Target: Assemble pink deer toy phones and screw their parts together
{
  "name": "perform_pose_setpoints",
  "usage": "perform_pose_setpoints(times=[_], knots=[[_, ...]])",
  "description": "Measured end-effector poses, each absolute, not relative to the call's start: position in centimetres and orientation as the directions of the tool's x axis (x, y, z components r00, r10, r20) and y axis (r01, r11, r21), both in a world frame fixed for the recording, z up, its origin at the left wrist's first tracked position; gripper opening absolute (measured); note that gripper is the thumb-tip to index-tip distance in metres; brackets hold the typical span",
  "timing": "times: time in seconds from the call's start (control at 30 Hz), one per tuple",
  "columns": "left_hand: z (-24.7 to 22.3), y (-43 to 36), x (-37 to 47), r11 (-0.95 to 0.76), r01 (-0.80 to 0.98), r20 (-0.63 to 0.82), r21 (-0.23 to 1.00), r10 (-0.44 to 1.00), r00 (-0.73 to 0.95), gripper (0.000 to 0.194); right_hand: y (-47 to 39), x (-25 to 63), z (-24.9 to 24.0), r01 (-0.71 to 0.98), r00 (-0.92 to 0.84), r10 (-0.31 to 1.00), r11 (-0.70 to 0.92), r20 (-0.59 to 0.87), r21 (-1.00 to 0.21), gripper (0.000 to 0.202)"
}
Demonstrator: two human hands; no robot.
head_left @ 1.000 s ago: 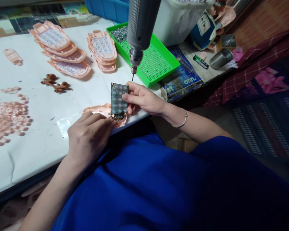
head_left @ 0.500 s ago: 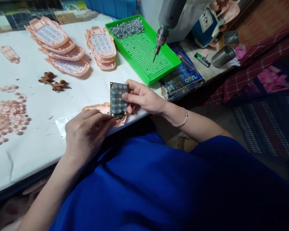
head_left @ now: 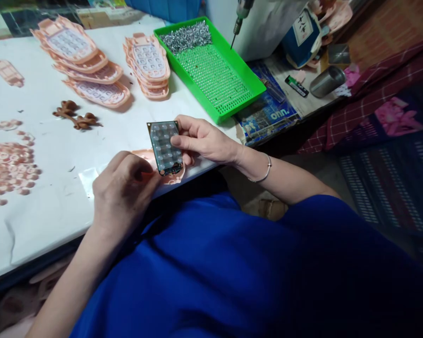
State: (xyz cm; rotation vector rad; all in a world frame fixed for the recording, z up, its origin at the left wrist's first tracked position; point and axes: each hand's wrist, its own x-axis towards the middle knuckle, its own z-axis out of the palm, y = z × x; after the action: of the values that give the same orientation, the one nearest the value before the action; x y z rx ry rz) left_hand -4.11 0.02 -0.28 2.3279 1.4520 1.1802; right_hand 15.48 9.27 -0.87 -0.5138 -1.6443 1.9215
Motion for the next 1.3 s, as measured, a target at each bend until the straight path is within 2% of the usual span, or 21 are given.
perform_pose_setpoints(times=[0.23,0.4,0.53,0.67,0.8,1.0,1.17,1.3], knots=[[-0.9,-0.2,-4.1,-0.498,0.743,0.602,0.447,0.782,0.162,0.021,9.3,15.1,-0.9,-0.098,-0.775,0.630,-0.057,0.040,-0.994,0.043],[-1.0,0.0,-4.4,-0.514,0.750,0.587,0.416,0.782,0.210,0.020,9.6,15.0,-0.7,-0.055,-0.772,0.634,-0.013,0.034,-0.998,0.036],[-1.0,0.2,-4.6,-0.518,0.764,0.571,0.385,0.784,0.244,0.019,10.2,14.7,-0.6,-0.027,-0.777,0.624,0.106,0.087,-0.994,0.027],[-1.0,0.3,-4.7,-0.520,0.769,0.574,0.372,0.780,0.250,0.020,10.9,14.5,-0.6,-0.046,-0.827,0.534,0.248,0.176,-0.968,0.016],[-1.0,0.4,-4.8,-0.528,0.768,0.575,0.362,0.775,0.262,0.024,11.5,14.4,-0.7,-0.057,-0.856,0.467,0.339,0.221,-0.939,0.022],[-1.0,0.5,-4.7,-0.493,0.767,0.554,0.410,0.803,0.220,0.028,11.9,14.0,-0.1,0.037,-0.849,0.470,0.507,0.240,-0.861,0.043],[-1.4,0.3,-4.9,-0.441,0.768,0.522,0.466,0.837,0.163,0.034,11.6,13.9,0.2,0.140,-0.840,0.490,0.609,0.232,-0.781,0.039],[-1.7,0.1,-5.0,-0.373,0.769,0.491,0.520,0.867,0.088,0.045,11.2,13.8,0.4,0.147,-0.845,0.473,0.655,0.250,-0.741,0.038]])
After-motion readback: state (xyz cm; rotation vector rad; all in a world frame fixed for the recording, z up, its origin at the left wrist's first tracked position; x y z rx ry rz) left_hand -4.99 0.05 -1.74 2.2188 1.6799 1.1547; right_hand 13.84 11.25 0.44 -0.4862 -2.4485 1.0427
